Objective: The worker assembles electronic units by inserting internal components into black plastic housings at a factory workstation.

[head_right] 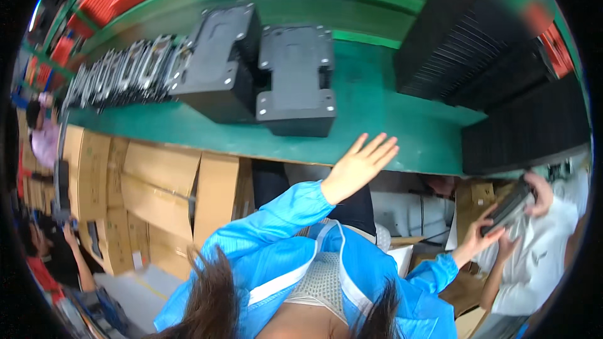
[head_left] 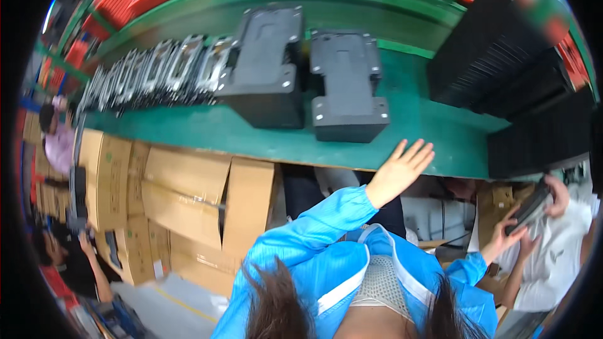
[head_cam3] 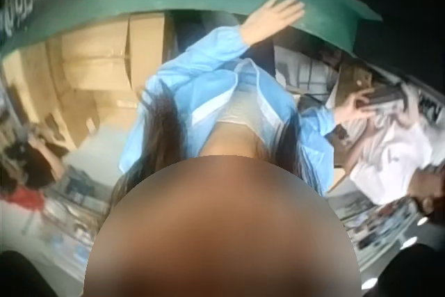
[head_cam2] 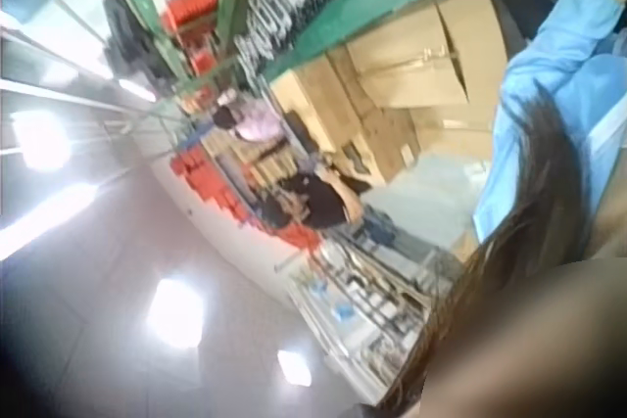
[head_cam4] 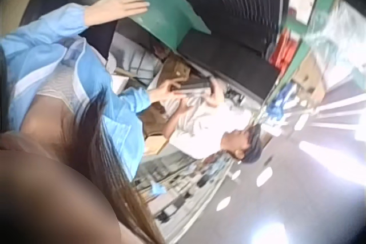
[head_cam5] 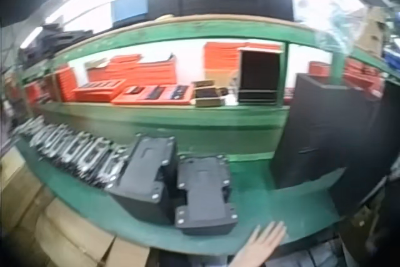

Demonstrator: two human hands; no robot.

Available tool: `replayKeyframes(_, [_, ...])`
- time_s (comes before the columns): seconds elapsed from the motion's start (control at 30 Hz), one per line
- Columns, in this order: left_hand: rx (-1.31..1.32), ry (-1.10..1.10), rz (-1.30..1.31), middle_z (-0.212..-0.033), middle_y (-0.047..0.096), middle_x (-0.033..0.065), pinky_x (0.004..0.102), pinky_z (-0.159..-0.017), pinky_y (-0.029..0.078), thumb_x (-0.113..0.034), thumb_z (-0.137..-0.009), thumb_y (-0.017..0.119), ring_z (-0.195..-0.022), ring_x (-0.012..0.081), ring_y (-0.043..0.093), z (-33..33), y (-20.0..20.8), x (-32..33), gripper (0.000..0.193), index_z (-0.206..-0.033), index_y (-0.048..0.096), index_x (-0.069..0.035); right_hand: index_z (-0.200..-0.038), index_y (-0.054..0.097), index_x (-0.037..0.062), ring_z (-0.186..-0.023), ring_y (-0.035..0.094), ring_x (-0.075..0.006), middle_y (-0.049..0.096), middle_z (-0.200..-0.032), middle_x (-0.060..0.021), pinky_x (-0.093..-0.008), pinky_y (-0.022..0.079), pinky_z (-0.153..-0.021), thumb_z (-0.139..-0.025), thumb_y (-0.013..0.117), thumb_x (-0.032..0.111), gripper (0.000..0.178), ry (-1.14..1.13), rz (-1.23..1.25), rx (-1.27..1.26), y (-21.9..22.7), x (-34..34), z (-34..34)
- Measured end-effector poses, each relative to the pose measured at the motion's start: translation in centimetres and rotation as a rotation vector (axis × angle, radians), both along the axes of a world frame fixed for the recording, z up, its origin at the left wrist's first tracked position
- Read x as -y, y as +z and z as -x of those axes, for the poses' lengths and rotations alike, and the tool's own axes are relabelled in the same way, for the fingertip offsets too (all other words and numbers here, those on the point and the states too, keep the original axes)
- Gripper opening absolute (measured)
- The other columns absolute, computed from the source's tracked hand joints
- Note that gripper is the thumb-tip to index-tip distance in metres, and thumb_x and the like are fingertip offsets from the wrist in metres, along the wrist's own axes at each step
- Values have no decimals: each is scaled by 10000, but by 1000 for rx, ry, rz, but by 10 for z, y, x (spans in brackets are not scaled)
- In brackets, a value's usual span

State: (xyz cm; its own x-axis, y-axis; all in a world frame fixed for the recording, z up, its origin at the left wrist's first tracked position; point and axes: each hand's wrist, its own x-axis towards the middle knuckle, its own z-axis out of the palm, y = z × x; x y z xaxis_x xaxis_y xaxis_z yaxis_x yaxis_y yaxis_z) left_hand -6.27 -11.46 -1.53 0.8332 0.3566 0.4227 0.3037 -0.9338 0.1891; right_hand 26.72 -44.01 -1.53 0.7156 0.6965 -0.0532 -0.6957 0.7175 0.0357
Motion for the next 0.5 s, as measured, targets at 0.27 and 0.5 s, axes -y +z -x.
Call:
replayKeyframes(0.27, [-31,34,-27,-1529,374,65,478,-1145,298,-139,-851,543,-1403,249,367,1,-2,2,610,-1443,411,-81,-1466,356,63,-1302,473,-304,448,-1452,-149,-398,538,-874,-853,692,315,742,-126,-166,-145,-13,33,-57])
replayKeyframes(0.5, [-5,8,27,-1526,376,79,482,-1150,288,-129,-848,537,-1406,259,359,0,-1,3,589,-1424,430,-60,-1472,318,34,-1234,519,-260,453,-1436,-142,-362,505,-867,-908,625,324,705,-294,-43,142,50,18,-106])
